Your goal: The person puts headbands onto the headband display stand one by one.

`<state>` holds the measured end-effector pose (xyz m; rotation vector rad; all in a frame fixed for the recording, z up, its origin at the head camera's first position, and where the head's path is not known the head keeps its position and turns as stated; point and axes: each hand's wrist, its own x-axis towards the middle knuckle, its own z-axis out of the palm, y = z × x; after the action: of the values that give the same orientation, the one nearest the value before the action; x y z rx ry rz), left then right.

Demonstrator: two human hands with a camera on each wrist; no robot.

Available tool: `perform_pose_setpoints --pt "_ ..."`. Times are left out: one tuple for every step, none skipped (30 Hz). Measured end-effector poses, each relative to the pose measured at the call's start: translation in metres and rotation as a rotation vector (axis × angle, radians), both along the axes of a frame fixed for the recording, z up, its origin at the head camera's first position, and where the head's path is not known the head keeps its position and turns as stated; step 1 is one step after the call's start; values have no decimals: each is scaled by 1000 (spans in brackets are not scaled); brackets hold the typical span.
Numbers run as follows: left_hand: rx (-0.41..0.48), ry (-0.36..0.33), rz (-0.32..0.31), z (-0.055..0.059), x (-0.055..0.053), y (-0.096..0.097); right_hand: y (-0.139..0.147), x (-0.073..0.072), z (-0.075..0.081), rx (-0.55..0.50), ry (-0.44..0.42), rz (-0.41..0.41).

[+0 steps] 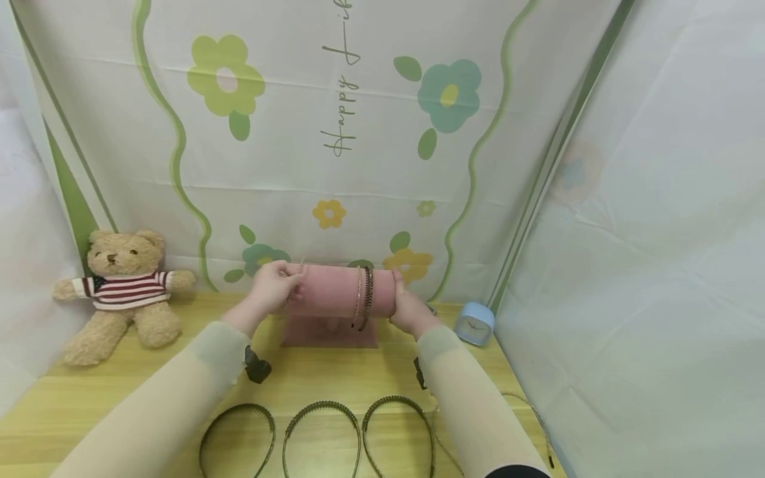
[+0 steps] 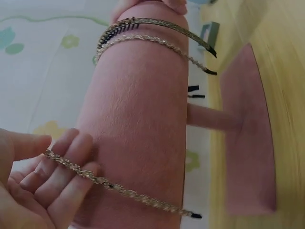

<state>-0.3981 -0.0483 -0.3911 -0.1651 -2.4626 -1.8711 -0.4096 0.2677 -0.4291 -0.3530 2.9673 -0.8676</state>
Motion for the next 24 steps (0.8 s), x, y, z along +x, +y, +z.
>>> perform_pose_setpoints --pt "-48 17 8 1 1 1 0 0 0 5 5 1" --pt "-104 40 17 2 2 1 0 0 0 9 8 1" --pt "-166 61 34 4 2 2 0 -1 0 12 11 -1" --pt "-220 75 48 5 3 2 0 -1 -1 16 14 -1" --pt "-282 94 60 6 3 3 0 -1 -1 19 15 -3" --pt "-342 113 72 7 3 3 0 -2 -1 16 15 -2" --pt "-391 124 83 8 3 4 0 -2 -1 16 13 -4" --pt "-427 134 91 9 3 5 1 -2 -1 13 10 -5" --pt "-450 135 98 10 3 6 1 -2 -1 9 9 -5" --pt "-467 143 100 11 3 7 1 -2 -1 8 7 -6" --pt "-477 147 100 11 2 7 1 -2 -1 3 8 -5" --pt "-468 144 101 11 2 8 2 -2 -1 2 10 -5" --pt "-455 141 100 11 1 9 2 -2 -1 7 13 -8" --pt "-442 137 99 10 0 10 2 -1 -1 12 19 -7" --pt "-424 129 97 10 0 10 2 -1 0 10 21 -5" --pt "-408 122 91 10 0 10 2 0 0 11 22 -6" --pt "-402 116 85 9 -1 10 2 0 0 8 25 -4" --pt "-402 114 81 9 -1 9 2 0 0 7 24 -6" --pt "-417 118 75 9 -1 7 2 1 0 8 19 -7" --pt "-434 128 71 8 -1 4 2 1 1 2 16 -5" --pt "-448 148 64 8 -1 1 2 1 1 -2 12 -3" --pt "-469 177 60 9 -1 -2 1 1 1 -5 8 -3" --pt "-489 214 53 9 -1 -6 1 1 1 -6 6 -2" --pt "-511 254 44 9 -2 -10 1 1 1 -5 3 -3"
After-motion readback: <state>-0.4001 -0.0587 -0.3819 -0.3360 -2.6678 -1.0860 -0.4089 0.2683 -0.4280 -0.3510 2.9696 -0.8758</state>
